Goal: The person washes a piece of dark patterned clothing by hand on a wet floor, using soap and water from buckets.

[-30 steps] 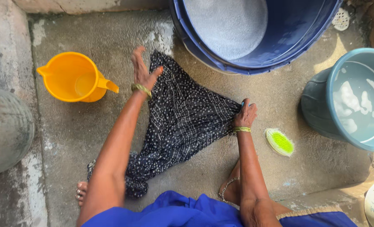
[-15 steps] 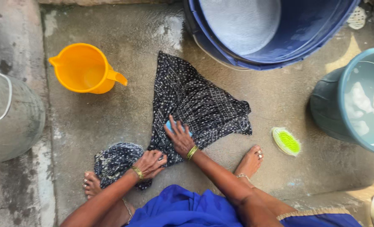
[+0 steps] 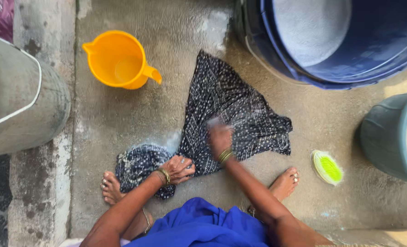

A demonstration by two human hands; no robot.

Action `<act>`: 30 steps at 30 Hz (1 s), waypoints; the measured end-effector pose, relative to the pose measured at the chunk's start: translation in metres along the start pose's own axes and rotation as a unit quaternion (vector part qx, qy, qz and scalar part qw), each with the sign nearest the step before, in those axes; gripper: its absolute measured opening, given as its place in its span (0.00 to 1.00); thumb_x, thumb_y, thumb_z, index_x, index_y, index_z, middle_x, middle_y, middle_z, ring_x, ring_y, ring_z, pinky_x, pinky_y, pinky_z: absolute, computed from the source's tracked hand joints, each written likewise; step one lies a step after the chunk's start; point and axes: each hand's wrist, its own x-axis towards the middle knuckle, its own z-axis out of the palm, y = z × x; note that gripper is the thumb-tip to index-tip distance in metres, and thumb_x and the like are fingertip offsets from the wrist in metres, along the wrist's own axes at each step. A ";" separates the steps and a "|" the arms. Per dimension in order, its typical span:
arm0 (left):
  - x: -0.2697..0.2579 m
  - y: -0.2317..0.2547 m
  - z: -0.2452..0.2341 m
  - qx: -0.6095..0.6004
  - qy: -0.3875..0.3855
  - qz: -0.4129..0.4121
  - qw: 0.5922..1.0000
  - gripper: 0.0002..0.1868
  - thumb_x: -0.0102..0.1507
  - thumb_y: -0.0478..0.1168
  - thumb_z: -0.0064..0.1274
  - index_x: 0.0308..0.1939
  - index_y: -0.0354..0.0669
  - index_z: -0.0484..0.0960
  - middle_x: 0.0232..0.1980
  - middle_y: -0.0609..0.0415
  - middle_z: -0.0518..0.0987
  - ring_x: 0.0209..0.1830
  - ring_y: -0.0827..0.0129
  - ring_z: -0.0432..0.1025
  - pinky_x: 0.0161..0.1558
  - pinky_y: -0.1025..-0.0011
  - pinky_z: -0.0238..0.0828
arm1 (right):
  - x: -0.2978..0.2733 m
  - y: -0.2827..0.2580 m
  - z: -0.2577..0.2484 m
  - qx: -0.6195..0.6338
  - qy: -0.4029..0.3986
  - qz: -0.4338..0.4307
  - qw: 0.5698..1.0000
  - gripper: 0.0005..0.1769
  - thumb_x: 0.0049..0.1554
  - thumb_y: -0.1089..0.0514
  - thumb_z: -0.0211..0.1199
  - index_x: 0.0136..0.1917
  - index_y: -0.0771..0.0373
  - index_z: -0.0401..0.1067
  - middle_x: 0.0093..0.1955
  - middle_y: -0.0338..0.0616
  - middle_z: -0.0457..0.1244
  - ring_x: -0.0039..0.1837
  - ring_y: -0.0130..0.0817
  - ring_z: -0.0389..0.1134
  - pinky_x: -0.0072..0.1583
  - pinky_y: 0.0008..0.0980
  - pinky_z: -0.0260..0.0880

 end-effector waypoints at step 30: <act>-0.001 -0.010 0.005 -0.021 0.079 -0.005 0.997 0.21 0.59 0.57 0.56 0.49 0.53 0.75 0.44 0.55 0.72 0.40 0.63 0.71 0.38 0.64 0.66 | 0.235 -0.029 -0.108 0.107 0.232 -0.005 0.967 0.44 0.55 0.60 0.63 0.80 0.52 0.49 0.82 0.40 0.46 0.75 0.63 0.51 0.68 0.70 0.51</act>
